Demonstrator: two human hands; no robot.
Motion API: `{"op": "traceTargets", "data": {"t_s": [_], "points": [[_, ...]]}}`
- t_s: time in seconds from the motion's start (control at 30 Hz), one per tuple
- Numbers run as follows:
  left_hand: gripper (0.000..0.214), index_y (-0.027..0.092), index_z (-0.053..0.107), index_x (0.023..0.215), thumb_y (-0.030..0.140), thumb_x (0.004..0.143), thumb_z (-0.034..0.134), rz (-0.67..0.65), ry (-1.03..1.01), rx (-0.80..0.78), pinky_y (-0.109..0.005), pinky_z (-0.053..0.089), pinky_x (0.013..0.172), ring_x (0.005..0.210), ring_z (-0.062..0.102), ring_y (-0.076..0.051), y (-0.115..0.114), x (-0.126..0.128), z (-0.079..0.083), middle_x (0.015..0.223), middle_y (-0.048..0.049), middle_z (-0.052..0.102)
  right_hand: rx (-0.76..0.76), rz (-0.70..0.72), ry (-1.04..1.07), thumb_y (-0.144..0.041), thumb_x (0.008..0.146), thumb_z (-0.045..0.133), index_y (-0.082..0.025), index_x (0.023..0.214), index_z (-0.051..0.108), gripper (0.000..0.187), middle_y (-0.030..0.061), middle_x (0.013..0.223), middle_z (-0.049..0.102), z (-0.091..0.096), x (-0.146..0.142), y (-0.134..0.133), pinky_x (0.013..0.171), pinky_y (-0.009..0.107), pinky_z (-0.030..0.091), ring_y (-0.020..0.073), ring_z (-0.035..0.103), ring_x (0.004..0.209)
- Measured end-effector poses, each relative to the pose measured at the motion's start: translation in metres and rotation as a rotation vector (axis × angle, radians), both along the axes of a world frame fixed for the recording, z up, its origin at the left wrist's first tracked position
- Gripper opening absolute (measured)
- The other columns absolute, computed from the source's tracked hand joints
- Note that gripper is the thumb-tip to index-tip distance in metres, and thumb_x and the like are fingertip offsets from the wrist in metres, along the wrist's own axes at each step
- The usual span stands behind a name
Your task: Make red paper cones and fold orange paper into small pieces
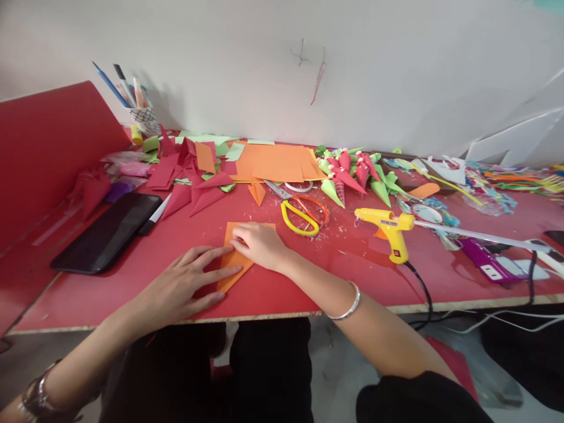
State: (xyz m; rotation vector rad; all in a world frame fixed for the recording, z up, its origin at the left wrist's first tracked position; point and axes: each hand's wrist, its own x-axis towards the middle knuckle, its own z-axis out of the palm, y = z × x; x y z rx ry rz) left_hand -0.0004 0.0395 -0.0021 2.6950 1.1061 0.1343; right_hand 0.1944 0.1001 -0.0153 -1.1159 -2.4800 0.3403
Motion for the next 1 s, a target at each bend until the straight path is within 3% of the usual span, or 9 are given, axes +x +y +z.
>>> {"op": "traceTargets", "data": {"t_s": [0.23,0.33,0.47,0.6,0.73,1.0], "points": [[0.043,0.039,0.033,0.13,0.043,0.087,0.035,-0.021,0.059,0.043,-0.045,0.028,0.1,0.126,0.027,-0.026,-0.002,-0.001,-0.001,0.141,-0.0011,0.029,0.025,0.012,-0.042,-0.021,0.084,0.046,-0.017,0.067,0.047,0.017,-0.0016,0.067,0.052,0.0,-0.001,0.001,0.055,0.021,0.029,0.0102,0.046,0.063],[0.045,0.039,0.03,0.131,0.044,0.087,0.035,-0.034,0.083,0.041,-0.045,0.026,0.101,0.127,0.027,-0.025,-0.001,-0.002,0.001,0.142,-0.0004,0.028,0.039,0.012,-0.043,-0.02,0.084,0.047,-0.016,0.082,0.051,0.005,0.0013,0.078,0.057,0.005,0.001,0.0,0.06,0.022,0.035,0.0125,0.05,0.071],[0.046,0.039,0.027,0.132,0.044,0.087,0.035,-0.047,0.083,0.042,-0.044,0.025,0.101,0.128,0.026,-0.025,0.0,-0.004,0.003,0.144,0.0002,0.025,0.187,0.024,-0.099,-0.023,0.087,0.043,-0.014,0.101,0.052,0.02,0.0092,0.094,0.056,0.017,0.012,-0.015,0.074,0.031,0.04,0.0186,0.048,0.087],[0.05,0.038,0.026,0.133,0.044,0.085,0.038,-0.05,0.084,0.016,-0.044,0.025,0.102,0.129,0.024,-0.024,0.001,-0.006,0.002,0.145,0.001,0.022,0.212,0.213,-0.123,-0.024,0.088,0.039,-0.018,0.096,0.059,0.022,0.0072,0.094,0.056,0.025,0.023,-0.046,0.078,0.031,0.04,0.0167,0.049,0.085],[0.051,0.035,0.028,0.133,0.044,0.084,0.039,-0.033,0.087,-0.018,-0.044,0.025,0.103,0.13,0.022,-0.024,0.002,-0.006,0.001,0.145,0.0017,0.021,0.168,0.371,-0.161,-0.031,0.088,0.041,-0.02,0.109,0.057,0.028,0.006,0.104,0.056,0.022,0.027,-0.072,0.091,0.034,0.035,0.017,0.048,0.096],[0.056,0.041,0.024,0.133,0.04,0.08,0.045,0.011,0.096,-0.087,-0.044,0.022,0.104,0.131,0.02,-0.023,0.001,-0.004,0.004,0.146,0.0055,0.018,0.142,0.293,-0.127,-0.04,0.086,0.043,-0.023,0.11,0.059,0.033,0.0066,0.109,0.056,0.017,0.041,-0.061,0.093,0.039,0.034,0.0199,0.045,0.103]]}}
